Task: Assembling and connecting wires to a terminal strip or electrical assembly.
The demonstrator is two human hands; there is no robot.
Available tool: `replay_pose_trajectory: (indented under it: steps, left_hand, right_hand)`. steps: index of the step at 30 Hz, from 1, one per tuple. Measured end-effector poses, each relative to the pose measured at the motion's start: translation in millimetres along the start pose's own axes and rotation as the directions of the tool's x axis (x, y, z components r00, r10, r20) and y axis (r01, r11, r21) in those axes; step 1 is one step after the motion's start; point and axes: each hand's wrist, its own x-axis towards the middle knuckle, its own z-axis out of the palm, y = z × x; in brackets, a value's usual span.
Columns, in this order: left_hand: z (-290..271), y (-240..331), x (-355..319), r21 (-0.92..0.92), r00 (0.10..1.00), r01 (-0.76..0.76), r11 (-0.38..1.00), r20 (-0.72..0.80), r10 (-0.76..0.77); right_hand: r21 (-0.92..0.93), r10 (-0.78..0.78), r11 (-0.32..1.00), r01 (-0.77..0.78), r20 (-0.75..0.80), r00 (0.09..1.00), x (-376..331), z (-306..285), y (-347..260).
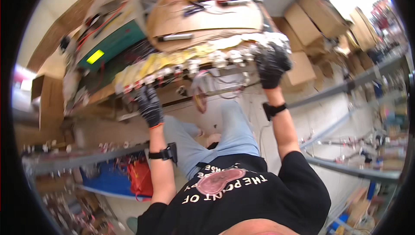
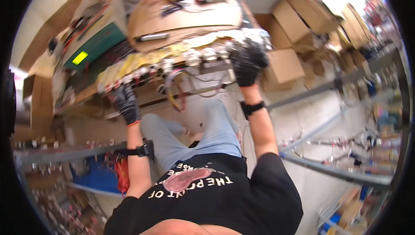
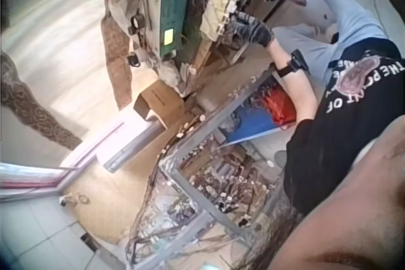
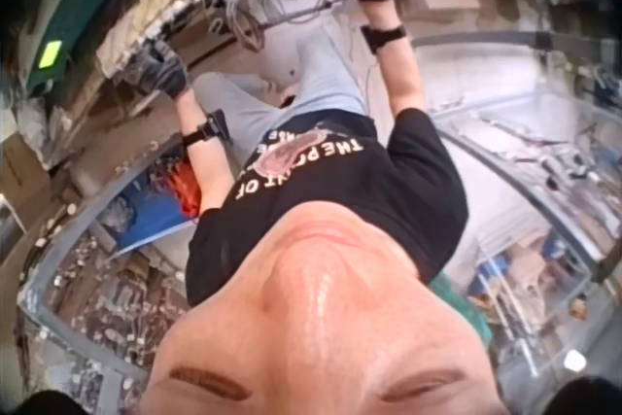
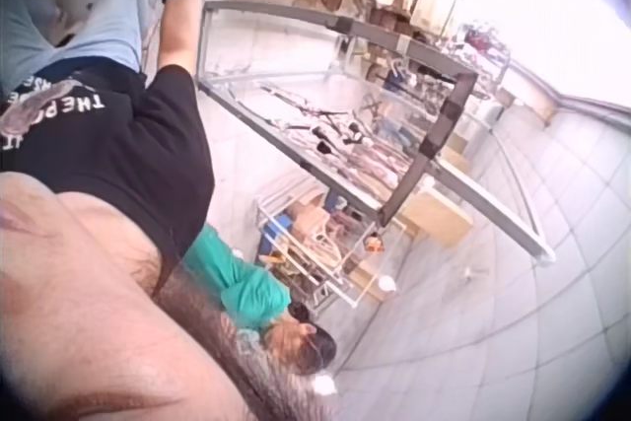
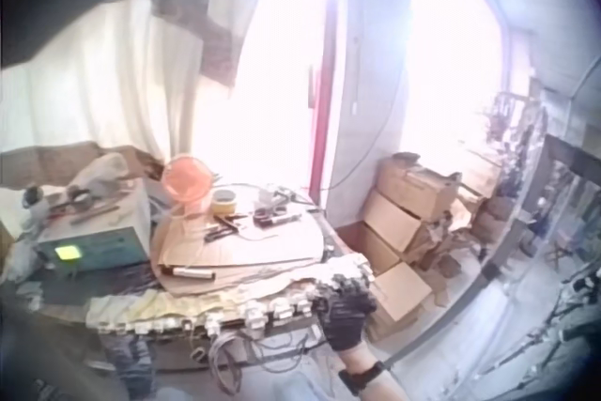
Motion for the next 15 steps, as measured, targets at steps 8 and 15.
replay_pose_trajectory:
  steps: [8,15]
  left_hand:
    - [21,9,-11,0.01,0.996,-0.067,0.998,-0.066,0.067]
    - [14,6,-9,0.0,0.995,-0.02,1.0,-0.099,0.02]
  right_hand:
    - [-0.069,-0.007,0.998,0.01,0.044,0.999,10,-29,6]
    - [-0.054,-0.121,0.991,0.124,0.041,0.992,15,-21,6]
